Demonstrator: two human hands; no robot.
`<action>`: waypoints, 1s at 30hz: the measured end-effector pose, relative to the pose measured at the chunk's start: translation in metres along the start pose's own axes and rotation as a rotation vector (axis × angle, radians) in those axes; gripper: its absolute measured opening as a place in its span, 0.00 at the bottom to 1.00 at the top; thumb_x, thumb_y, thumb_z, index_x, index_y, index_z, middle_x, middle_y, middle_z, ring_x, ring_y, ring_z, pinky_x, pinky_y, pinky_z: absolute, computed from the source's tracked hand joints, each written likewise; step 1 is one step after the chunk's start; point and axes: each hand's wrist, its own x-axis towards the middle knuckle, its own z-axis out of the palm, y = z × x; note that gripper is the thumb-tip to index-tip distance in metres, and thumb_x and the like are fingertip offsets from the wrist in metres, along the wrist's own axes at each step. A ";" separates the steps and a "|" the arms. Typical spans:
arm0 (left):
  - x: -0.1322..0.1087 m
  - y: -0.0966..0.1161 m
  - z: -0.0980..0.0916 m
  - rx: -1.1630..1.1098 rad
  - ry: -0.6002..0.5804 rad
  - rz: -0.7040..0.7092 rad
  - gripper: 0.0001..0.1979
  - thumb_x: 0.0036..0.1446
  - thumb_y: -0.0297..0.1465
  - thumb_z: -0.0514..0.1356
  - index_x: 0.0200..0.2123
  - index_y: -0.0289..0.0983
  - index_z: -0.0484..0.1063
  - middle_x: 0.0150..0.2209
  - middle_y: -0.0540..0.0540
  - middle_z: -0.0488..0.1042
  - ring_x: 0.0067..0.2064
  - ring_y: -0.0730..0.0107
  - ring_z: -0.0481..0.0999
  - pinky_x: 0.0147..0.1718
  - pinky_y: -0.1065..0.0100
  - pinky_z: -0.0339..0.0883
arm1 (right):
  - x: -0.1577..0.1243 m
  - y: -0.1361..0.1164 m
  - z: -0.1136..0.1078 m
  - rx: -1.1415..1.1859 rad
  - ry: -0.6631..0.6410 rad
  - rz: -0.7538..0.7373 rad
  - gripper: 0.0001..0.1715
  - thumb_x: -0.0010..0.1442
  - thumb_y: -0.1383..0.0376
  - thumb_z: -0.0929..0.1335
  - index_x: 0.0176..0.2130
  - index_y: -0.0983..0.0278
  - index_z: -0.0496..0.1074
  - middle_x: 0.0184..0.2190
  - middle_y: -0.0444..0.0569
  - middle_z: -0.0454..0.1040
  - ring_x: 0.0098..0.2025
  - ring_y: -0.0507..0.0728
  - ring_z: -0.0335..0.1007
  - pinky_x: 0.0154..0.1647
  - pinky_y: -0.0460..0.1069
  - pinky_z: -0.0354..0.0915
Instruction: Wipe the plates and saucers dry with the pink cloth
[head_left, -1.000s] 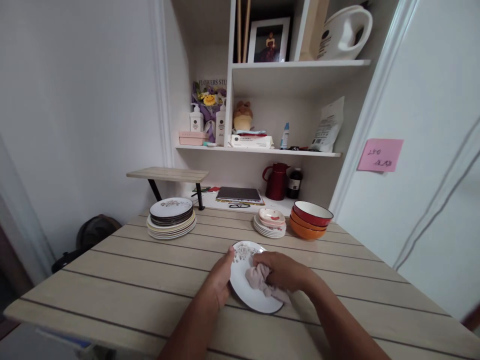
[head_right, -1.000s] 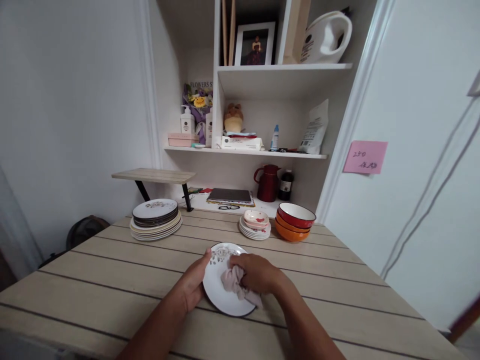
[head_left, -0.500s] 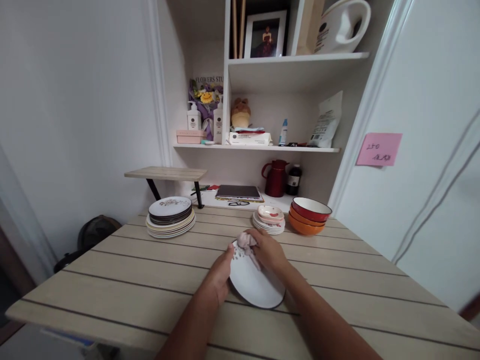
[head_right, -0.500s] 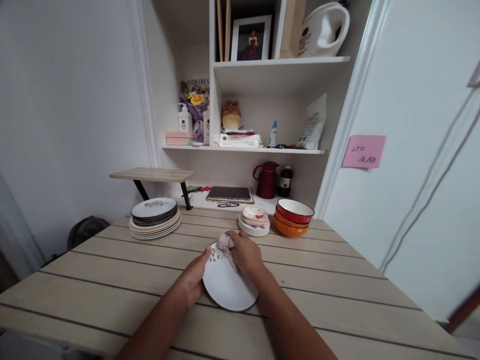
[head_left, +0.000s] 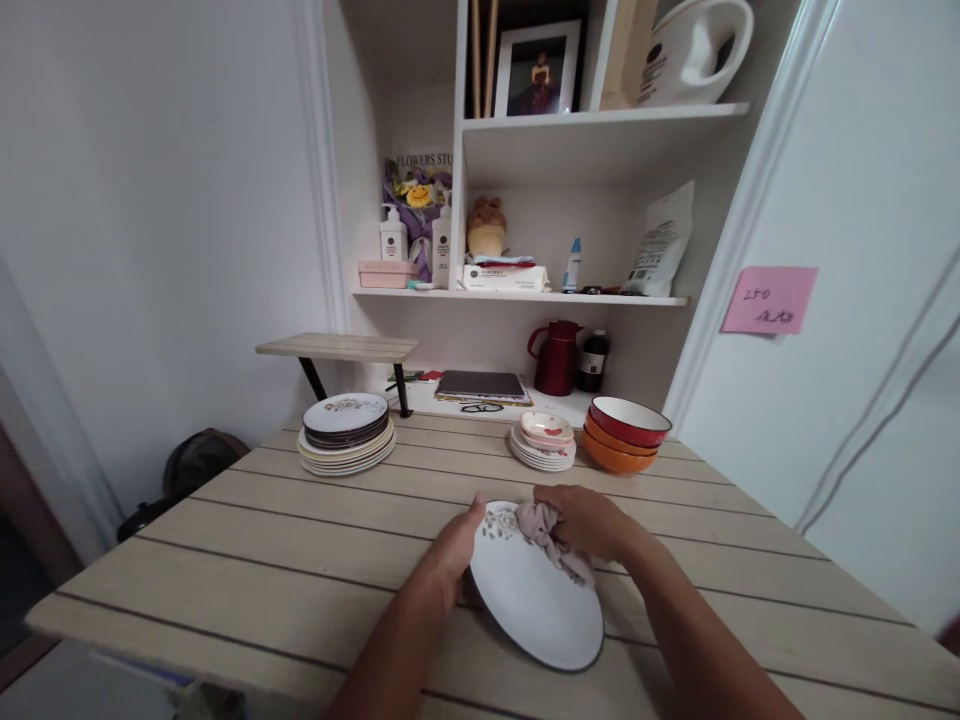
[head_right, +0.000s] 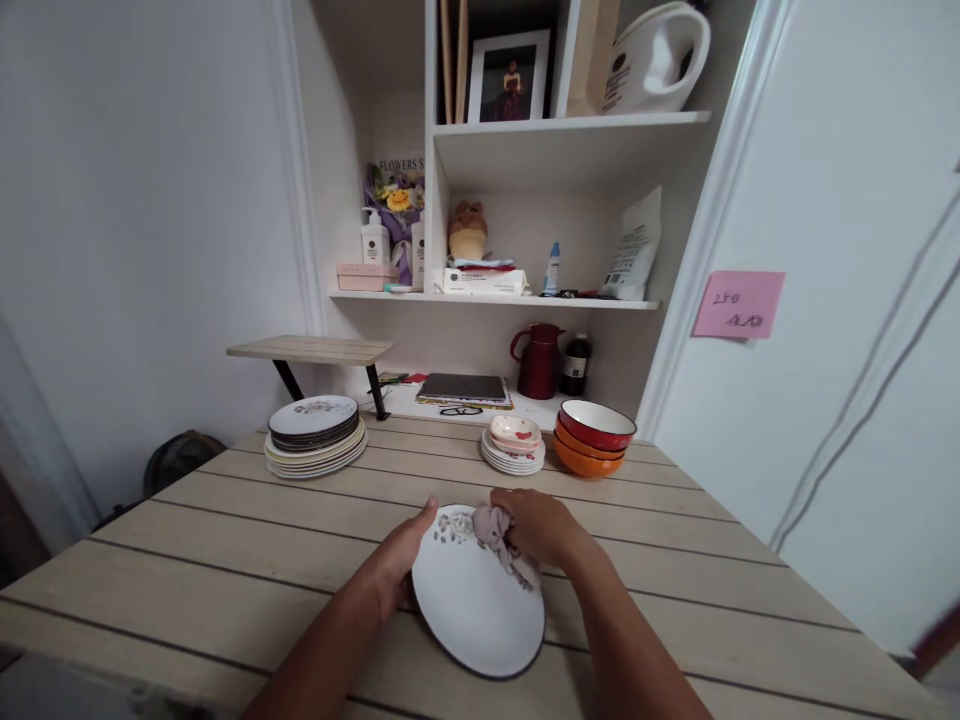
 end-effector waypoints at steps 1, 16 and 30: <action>0.000 0.000 0.000 0.009 0.012 -0.004 0.31 0.57 0.54 0.52 0.42 0.32 0.75 0.31 0.40 0.81 0.29 0.60 0.79 0.29 0.66 0.68 | 0.000 -0.001 0.001 -0.026 0.010 0.003 0.22 0.45 0.76 0.63 0.39 0.59 0.71 0.39 0.49 0.76 0.40 0.60 0.70 0.30 0.47 0.49; 0.009 -0.005 -0.004 0.040 0.057 0.114 0.29 0.57 0.52 0.54 0.42 0.31 0.75 0.33 0.39 0.81 0.29 0.62 0.78 0.28 0.68 0.63 | 0.006 -0.031 0.013 0.069 0.124 0.013 0.35 0.47 0.75 0.63 0.54 0.56 0.62 0.45 0.49 0.73 0.42 0.59 0.69 0.33 0.48 0.51; 0.014 -0.009 -0.006 0.024 0.072 0.111 0.30 0.56 0.53 0.54 0.42 0.31 0.75 0.27 0.42 0.80 0.22 0.68 0.73 0.23 0.71 0.59 | -0.006 -0.027 0.005 0.296 -0.055 -0.256 0.16 0.57 0.61 0.66 0.46 0.60 0.66 0.46 0.49 0.65 0.42 0.56 0.66 0.44 0.50 0.61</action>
